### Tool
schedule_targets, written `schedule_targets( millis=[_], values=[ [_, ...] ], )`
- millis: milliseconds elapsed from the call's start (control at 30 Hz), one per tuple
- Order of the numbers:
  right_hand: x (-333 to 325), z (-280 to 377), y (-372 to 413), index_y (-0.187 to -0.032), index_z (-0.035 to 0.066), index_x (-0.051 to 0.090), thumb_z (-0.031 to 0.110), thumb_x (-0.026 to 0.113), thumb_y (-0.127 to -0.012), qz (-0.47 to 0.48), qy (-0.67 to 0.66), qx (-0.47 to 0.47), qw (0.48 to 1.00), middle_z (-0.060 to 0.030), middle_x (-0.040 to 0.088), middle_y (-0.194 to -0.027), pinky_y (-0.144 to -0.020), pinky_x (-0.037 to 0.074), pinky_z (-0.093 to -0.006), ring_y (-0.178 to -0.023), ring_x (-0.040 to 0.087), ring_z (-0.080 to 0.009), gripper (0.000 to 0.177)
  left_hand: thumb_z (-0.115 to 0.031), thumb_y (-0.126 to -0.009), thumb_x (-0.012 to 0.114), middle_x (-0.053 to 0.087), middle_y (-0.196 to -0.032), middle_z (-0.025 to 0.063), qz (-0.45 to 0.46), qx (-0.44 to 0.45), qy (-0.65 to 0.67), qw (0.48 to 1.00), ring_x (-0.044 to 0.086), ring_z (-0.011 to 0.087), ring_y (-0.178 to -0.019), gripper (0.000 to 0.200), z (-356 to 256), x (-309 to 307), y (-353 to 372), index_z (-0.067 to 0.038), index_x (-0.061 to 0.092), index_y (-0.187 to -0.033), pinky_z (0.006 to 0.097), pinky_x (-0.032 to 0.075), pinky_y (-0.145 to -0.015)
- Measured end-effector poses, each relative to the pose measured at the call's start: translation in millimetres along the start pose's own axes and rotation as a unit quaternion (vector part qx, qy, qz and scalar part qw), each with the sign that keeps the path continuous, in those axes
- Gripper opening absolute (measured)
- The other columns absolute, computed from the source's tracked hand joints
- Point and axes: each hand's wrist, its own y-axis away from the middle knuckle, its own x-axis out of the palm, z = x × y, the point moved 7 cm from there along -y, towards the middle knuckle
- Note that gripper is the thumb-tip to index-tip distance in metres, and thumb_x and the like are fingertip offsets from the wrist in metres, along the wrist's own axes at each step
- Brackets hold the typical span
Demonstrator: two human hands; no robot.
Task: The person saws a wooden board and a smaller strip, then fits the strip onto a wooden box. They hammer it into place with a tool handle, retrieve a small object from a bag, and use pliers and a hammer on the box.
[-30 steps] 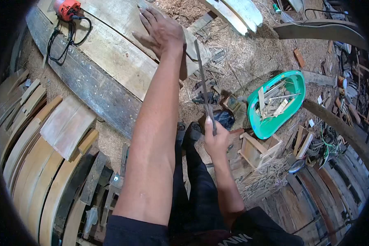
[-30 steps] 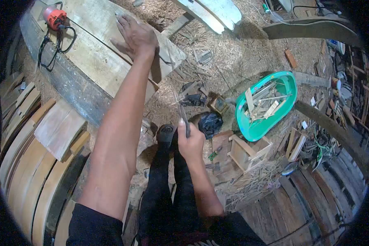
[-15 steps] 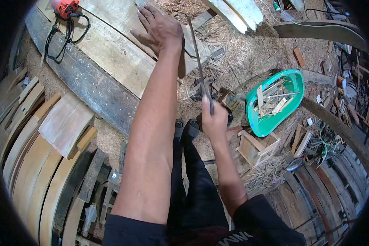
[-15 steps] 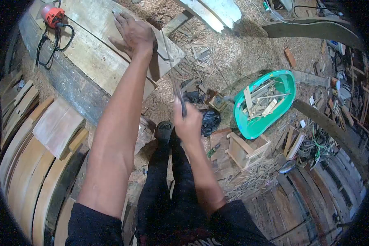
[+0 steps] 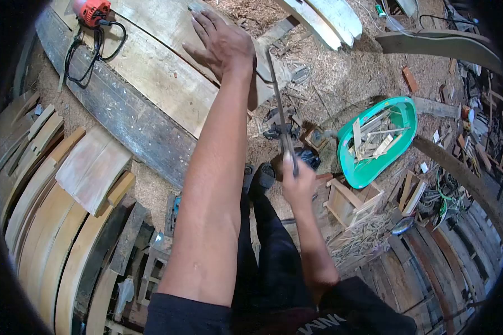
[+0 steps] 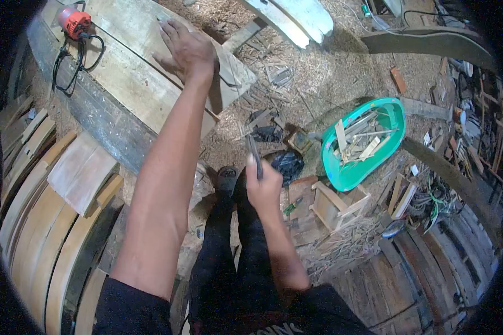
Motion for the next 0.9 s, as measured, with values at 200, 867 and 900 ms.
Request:
schedule_targets(
  millis=[200,867,900],
  values=[
    [0,-6,-1,-0.076,-0.003,0.059,0.033,0.058,-0.099,0.000,0.000,0.006,1.000,-0.0100,0.048,-0.054,-0.052,0.040,-0.0340,-0.053,0.042,-0.0129,0.043,-0.027,-0.092,0.042,0.031,-0.157,0.0176,-0.039,0.011,0.012,0.999,0.029,0.0272,-0.146,0.062,3,5,2,0.001,0.036,-0.146,0.0687,0.010,-0.112],
    [-3,-14,-3,-0.073,-0.002,0.060,0.030,0.062,-0.097,-0.036,-0.018,0.005,0.999,-0.0114,0.049,-0.053,-0.049,0.040,-0.0352,-0.050,0.044,-0.0121,0.040,-0.023,-0.092,0.042,0.028,-0.159,0.0144,0.009,0.053,0.020,0.998,0.023,0.0265,-0.149,0.063,-18,17,16,-0.004,0.032,-0.151,0.0639,0.008,-0.116],
    [-2,-13,-4,-0.073,-0.002,0.059,0.030,0.062,-0.097,-0.037,-0.015,-0.004,0.999,-0.0105,0.048,-0.053,-0.049,0.039,-0.0350,-0.051,0.043,-0.0112,0.041,-0.023,-0.092,0.043,0.030,-0.159,0.0137,-0.007,0.049,0.020,0.999,0.027,0.0264,-0.148,0.061,-19,17,12,-0.005,0.034,-0.150,0.0657,0.011,-0.115]
  ],
)
